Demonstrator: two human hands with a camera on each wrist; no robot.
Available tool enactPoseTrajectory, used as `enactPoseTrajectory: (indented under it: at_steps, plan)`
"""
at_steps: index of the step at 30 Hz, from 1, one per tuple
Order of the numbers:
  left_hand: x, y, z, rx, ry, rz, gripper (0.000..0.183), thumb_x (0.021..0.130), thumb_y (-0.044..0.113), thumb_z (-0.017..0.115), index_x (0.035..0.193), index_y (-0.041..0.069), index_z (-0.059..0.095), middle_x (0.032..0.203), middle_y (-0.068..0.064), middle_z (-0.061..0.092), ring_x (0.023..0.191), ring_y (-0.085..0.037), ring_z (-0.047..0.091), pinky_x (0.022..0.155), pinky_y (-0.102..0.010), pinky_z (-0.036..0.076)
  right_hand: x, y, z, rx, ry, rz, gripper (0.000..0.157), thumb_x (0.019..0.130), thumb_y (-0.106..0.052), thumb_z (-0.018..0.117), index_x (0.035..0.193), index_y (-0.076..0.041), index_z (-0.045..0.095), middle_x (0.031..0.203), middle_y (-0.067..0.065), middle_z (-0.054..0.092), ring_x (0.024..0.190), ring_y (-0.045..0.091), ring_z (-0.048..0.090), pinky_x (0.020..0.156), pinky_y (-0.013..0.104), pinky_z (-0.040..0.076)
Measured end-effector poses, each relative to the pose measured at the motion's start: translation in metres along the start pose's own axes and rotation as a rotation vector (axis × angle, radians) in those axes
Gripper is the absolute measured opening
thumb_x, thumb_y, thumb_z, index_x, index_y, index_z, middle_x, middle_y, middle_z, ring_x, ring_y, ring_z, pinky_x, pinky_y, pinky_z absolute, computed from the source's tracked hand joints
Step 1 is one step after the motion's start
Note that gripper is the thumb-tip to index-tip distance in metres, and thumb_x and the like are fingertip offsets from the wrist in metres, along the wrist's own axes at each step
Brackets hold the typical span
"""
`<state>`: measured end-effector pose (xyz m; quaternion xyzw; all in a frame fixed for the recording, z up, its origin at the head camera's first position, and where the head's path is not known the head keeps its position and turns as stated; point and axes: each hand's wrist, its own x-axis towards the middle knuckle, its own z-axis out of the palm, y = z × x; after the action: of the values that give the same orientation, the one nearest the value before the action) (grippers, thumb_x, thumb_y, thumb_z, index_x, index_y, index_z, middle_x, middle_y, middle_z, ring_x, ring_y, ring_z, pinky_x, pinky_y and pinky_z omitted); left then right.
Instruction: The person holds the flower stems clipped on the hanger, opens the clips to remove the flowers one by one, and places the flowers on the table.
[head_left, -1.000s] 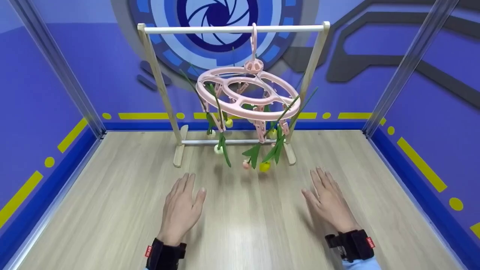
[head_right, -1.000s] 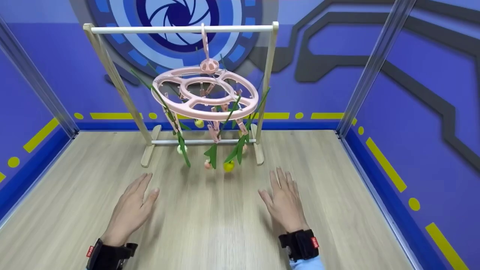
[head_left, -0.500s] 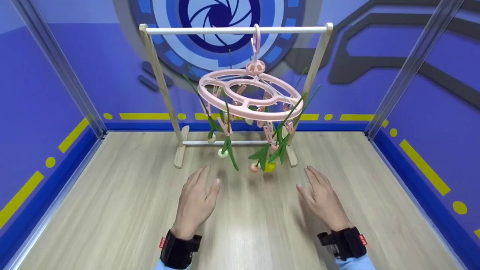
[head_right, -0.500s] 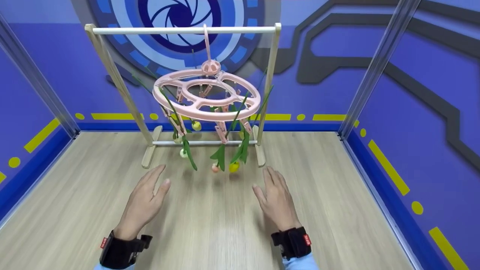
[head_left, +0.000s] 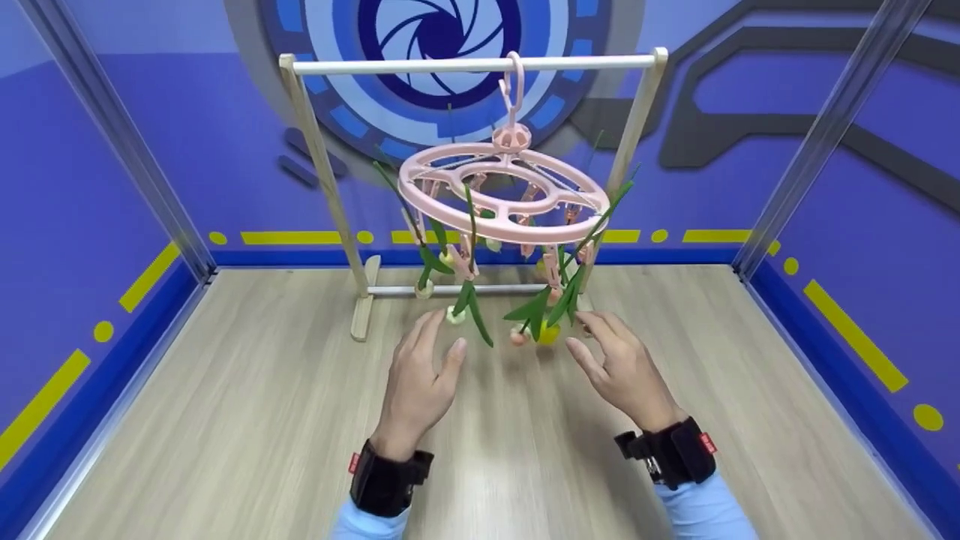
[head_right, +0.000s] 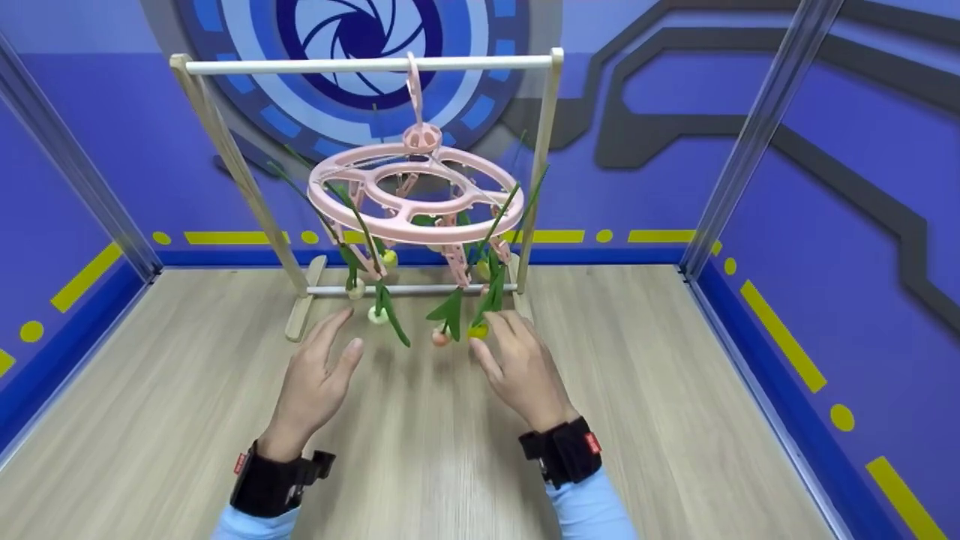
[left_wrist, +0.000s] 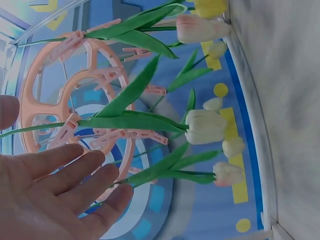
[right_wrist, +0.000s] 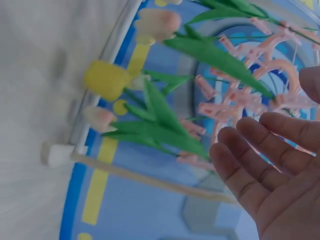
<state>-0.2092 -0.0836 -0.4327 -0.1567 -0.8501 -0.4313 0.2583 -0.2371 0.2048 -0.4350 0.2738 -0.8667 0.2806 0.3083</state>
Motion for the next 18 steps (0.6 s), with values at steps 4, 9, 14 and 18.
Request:
enactPoseTrajectory:
  at_steps: [4,9,14,18]
  plan:
    - [0.007,0.002,0.008,-0.048,-0.004,-0.005,0.053,0.105,0.027,0.058,0.148,-0.004,0.05,0.15,-0.022,0.052,0.139,-0.038,0.049,0.114,-0.056,0.038,0.017,-0.01,0.002,0.047,-0.004,-0.052,0.032,0.097,-0.009,0.073,0.127,0.002,0.067,0.11,0.015,0.068,0.096,0.023,0.067,0.08,0.041,0.059]
    - [0.015,0.005,0.019,-0.085,-0.011,-0.017,0.058,0.105,0.029,0.059,0.152,-0.004,0.046,0.156,-0.023,0.046,0.144,-0.039,0.043,0.118,-0.056,0.033,0.036,-0.02,0.006,0.117,-0.003,-0.096,0.032,0.097,-0.006,0.071,0.126,0.005,0.066,0.11,0.016,0.067,0.092,0.023,0.068,0.077,0.04,0.06]
    - [0.02,0.006,0.025,-0.128,-0.002,-0.002,0.06,0.104,0.027,0.06,0.152,-0.006,0.044,0.157,-0.025,0.043,0.144,-0.041,0.042,0.117,-0.059,0.034,0.055,-0.031,0.01,0.214,-0.01,-0.111,0.029,0.098,-0.004,0.069,0.126,0.005,0.065,0.108,0.015,0.067,0.091,0.023,0.069,0.077,0.04,0.059]
    - [0.023,0.004,0.029,-0.164,-0.001,0.007,0.062,0.103,0.024,0.062,0.154,-0.005,0.041,0.159,-0.023,0.041,0.147,-0.039,0.04,0.118,-0.057,0.033,0.069,-0.037,0.014,0.31,-0.021,-0.069,0.028,0.098,-0.002,0.067,0.125,0.005,0.066,0.111,0.016,0.068,0.095,0.025,0.069,0.079,0.041,0.059]
